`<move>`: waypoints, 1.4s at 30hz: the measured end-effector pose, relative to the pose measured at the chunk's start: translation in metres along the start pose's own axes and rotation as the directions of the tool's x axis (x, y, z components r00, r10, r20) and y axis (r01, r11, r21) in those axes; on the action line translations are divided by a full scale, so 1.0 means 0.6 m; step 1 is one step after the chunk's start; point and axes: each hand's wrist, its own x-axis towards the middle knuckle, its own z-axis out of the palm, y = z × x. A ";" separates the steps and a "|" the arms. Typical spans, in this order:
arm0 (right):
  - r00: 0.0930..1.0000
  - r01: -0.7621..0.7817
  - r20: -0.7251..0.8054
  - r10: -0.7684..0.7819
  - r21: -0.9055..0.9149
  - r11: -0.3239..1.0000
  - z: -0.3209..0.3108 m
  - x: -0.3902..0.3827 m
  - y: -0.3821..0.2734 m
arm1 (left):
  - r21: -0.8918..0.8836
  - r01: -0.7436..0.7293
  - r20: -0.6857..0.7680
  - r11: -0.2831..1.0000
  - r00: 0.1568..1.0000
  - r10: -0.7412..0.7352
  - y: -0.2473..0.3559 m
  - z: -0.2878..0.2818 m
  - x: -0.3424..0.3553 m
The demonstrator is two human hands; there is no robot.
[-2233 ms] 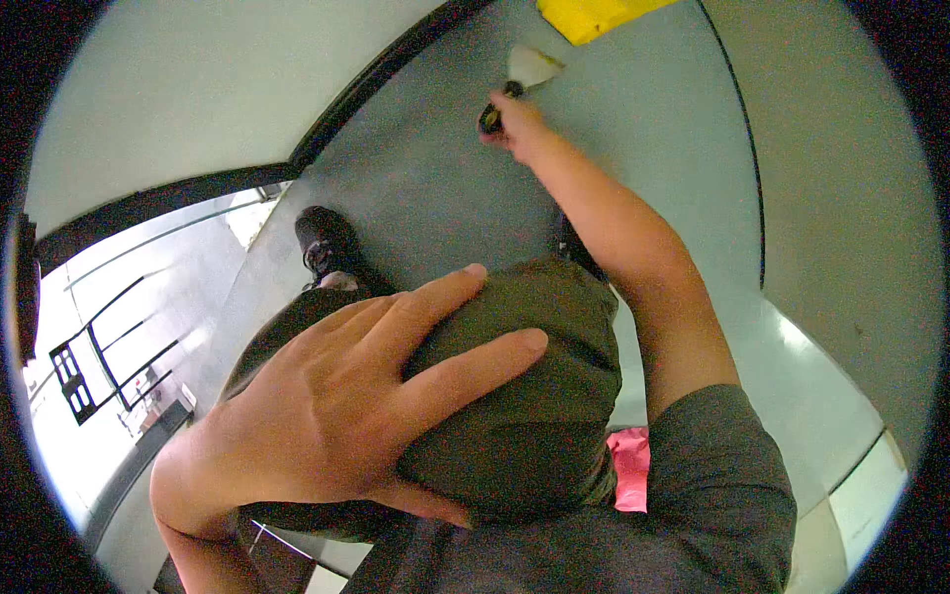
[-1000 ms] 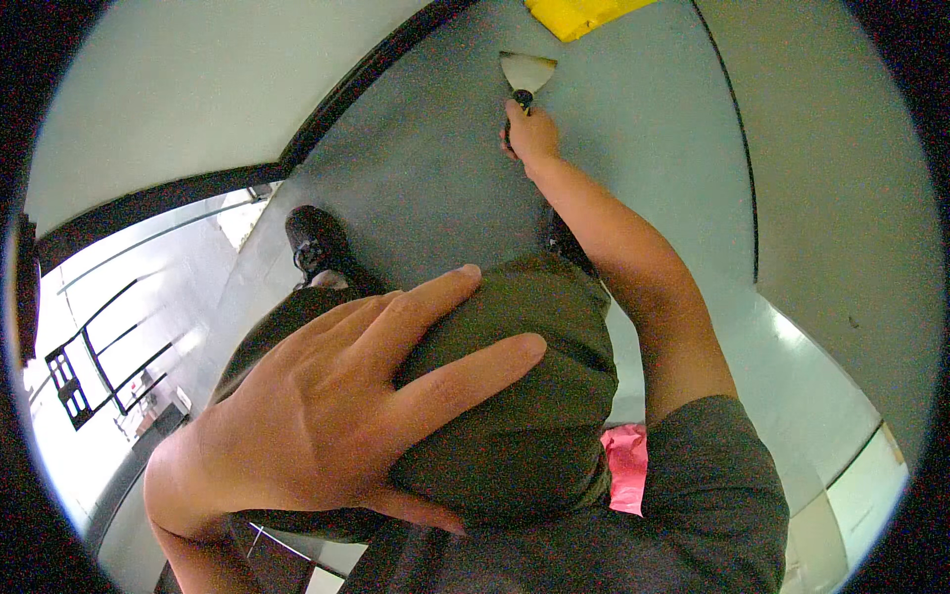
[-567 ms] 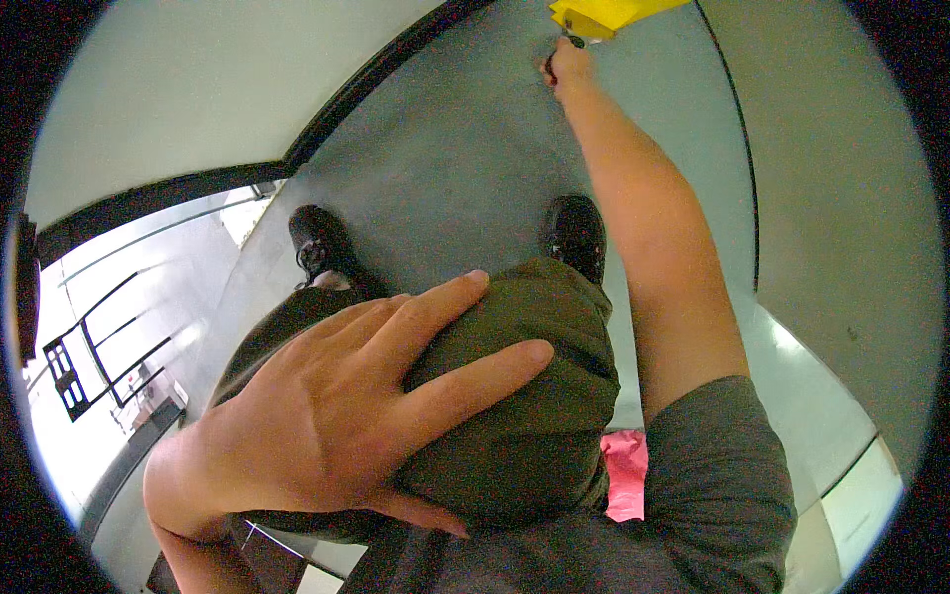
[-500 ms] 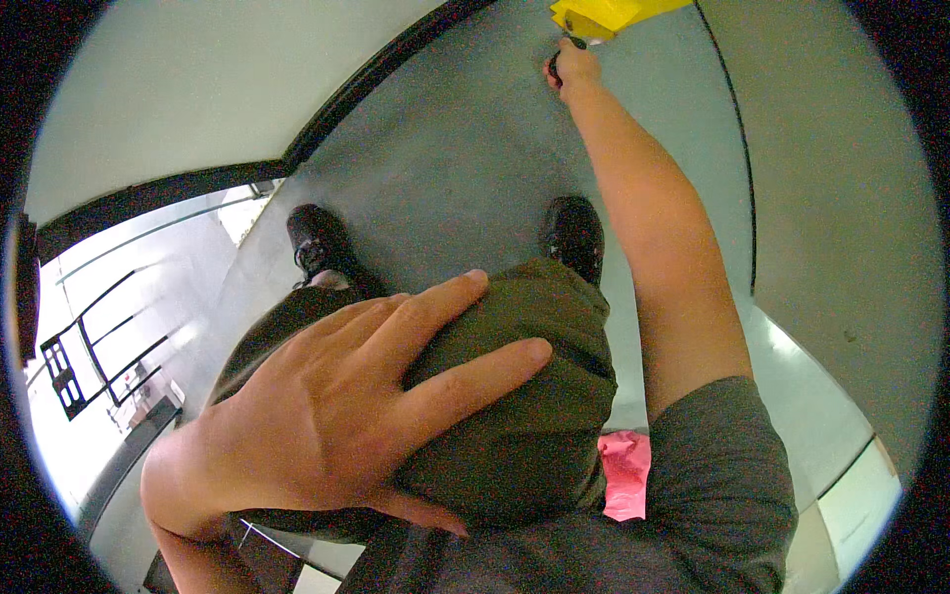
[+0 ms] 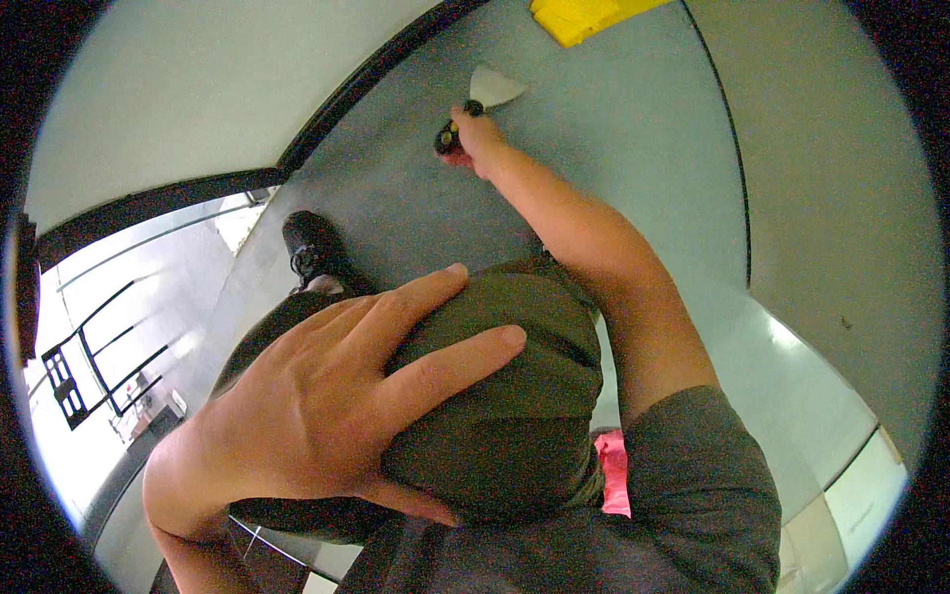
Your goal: Peel yellow tape from the floor using a scraper tool.
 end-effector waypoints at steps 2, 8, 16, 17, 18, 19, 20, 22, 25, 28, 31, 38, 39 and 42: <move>0.995 0.086 -0.061 -0.080 0.103 0.991 -0.003 0.044 -0.051 | 0.005 -0.008 -0.004 1.000 1.000 0.008 0.000 -0.002 0.002; 0.957 0.202 -0.248 -0.150 0.199 0.959 -0.044 0.108 -0.150 | -0.026 0.024 -0.004 0.999 1.000 -0.024 -0.004 -0.003 -0.003; 0.996 0.082 -0.051 -0.074 0.164 0.983 -0.003 0.074 -0.091 | -0.008 0.025 0.045 1.000 0.999 -0.025 -0.009 -0.007 -0.011; 0.974 0.190 -0.158 -0.161 0.184 0.964 -0.061 0.104 -0.126 | -0.005 0.019 0.040 1.000 0.999 -0.018 -0.006 -0.008 -0.008; 0.934 0.295 -0.265 -0.240 0.191 0.936 -0.094 0.121 -0.145 | -0.006 -0.010 0.018 1.000 1.000 0.010 -0.008 -0.006 -0.006; 0.939 0.287 -0.250 -0.235 0.194 0.938 -0.080 0.121 -0.144 | -0.003 -0.018 -0.002 1.000 1.000 0.018 -0.010 -0.004 -0.011; 0.941 0.274 -0.259 -0.219 0.200 0.941 -0.072 0.119 -0.150 | 0.000 -0.009 -0.011 1.000 1.000 0.009 -0.012 -0.002 -0.013; 0.932 0.281 -0.299 -0.207 0.232 0.931 -0.055 0.104 -0.128 | 0.026 0.024 -0.010 0.999 1.000 -0.023 -0.014 0.000 -0.015; 0.970 0.153 -0.228 -0.082 0.312 0.938 -0.049 0.079 -0.067 | 0.033 0.015 0.009 0.999 1.000 -0.015 -0.011 -0.002 -0.013; 0.990 0.060 -0.140 -0.031 0.211 0.976 -0.004 0.009 -0.005 | 0.031 0.014 0.012 0.999 1.000 -0.014 -0.009 -0.002 -0.019; 0.993 0.088 -0.090 -0.075 0.156 0.984 -0.060 0.033 -0.010 | 0.023 -0.009 0.013 1.000 1.000 0.008 -0.005 -0.003 -0.014; 0.941 0.120 -0.319 -0.108 0.018 0.993 -0.140 0.041 -0.084 | 0.023 0.052 0.055 0.998 0.997 -0.053 -0.006 -0.009 -0.007; 0.941 0.117 -0.321 -0.105 0.021 0.993 -0.135 0.034 -0.065 | 0.014 0.018 0.026 1.000 0.999 -0.018 -0.008 -0.004 -0.008; 0.952 0.110 -0.288 -0.100 0.018 0.994 -0.101 0.009 -0.014 | 0.006 -0.013 0.013 1.000 1.000 0.013 -0.004 -0.003 -0.011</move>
